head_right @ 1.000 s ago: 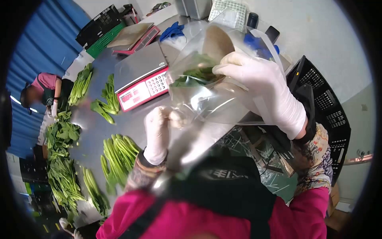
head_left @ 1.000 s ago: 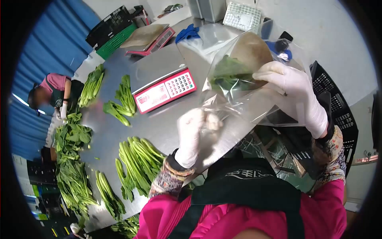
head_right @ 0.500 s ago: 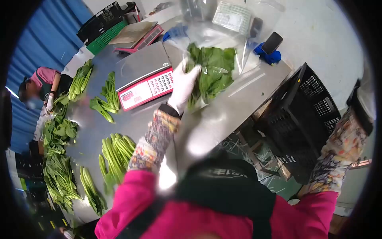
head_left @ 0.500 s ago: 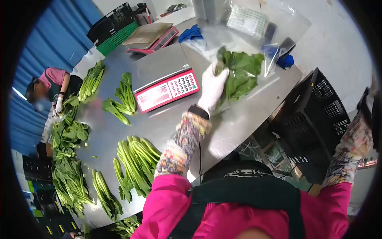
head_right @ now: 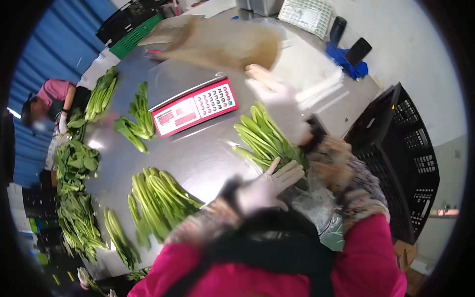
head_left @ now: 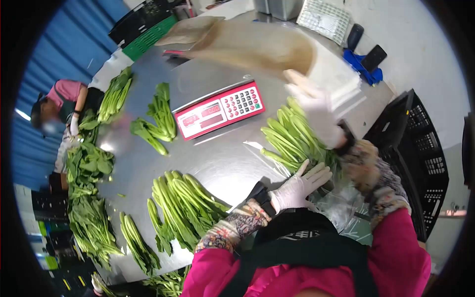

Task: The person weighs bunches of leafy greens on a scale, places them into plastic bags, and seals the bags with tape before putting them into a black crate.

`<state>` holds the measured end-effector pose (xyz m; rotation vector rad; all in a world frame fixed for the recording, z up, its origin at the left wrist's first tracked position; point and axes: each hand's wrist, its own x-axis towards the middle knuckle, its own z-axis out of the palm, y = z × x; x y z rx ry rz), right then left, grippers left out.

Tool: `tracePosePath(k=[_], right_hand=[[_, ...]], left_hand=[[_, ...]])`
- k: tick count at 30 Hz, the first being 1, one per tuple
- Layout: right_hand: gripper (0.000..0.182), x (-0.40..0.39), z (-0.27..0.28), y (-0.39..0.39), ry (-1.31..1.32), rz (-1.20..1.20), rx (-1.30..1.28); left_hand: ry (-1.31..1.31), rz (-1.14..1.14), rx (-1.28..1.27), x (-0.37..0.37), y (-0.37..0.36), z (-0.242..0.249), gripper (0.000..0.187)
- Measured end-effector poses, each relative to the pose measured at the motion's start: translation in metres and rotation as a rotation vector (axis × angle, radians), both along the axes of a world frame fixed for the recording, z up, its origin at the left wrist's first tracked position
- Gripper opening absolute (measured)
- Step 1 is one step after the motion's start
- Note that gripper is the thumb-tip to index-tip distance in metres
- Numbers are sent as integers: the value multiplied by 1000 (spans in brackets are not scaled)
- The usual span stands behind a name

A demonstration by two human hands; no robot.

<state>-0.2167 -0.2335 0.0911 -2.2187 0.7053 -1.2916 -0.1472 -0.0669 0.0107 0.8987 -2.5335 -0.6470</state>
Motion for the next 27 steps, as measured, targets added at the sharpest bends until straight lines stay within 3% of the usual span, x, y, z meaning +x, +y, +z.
tracePosePath(k=[2,4,6,7,8,10,12,13,14,15,16,17,18,19,20,21,22,23,24,26,27], right_hand=[[38,52,-21,3,-129,34,481],[38,86,-55,-9,165,71,500],[40,97,-50,4,416,-12,280],[41,87,-21,8,592,110,300],[39,79,-4,13,547,178,394],[37,49,6,11,485,309,394],[34,6,41,22,583,342,425],[30,-26,41,25,408,444,268],[29,-48,47,34,457,375,286],[28,-71,51,45,503,307,306],[28,-101,42,49,463,335,136],[27,-128,49,67,468,241,293],[23,-154,32,77,312,196,447],[24,-177,35,91,362,131,568],[23,-197,33,108,330,56,750],[25,-220,17,118,334,34,814],[24,-237,6,129,276,46,914],[23,-250,-3,141,302,39,947],[23,-259,-7,151,331,33,975],[22,-261,-10,169,294,97,1136],[21,-257,-4,173,384,143,1110]], left_hand=[[-116,101,-38,-8,-2,-16,90],[-298,393,-114,-22,-8,-17,73],[978,579,338,-46,-28,-80,69],[184,480,286,-34,-40,-60,67],[-595,319,199,-15,-54,-38,66],[-185,353,-18,1,-77,-79,67],[-179,250,-7,29,-101,-58,63],[-189,272,-150,38,-106,-53,62],[-199,299,-294,43,-106,-49,60],[-118,388,-191,44,-95,-36,58],[-42,474,-83,40,-78,-19,57],[295,617,-67,32,-52,-10,55],[479,869,-37,20,-19,-12,49],[945,1072,199,6,9,-46,37],[717,1180,294,2,42,-26,29],[634,1243,398,3,71,-68,29],[357,1263,669,-13,88,-17,35],[604,1248,831,-21,110,-53,38],[579,1239,1042,-32,117,-44,41],[471,1116,1202,-50,119,-31,37],[616,1051,1222,-55,123,-34,34]])
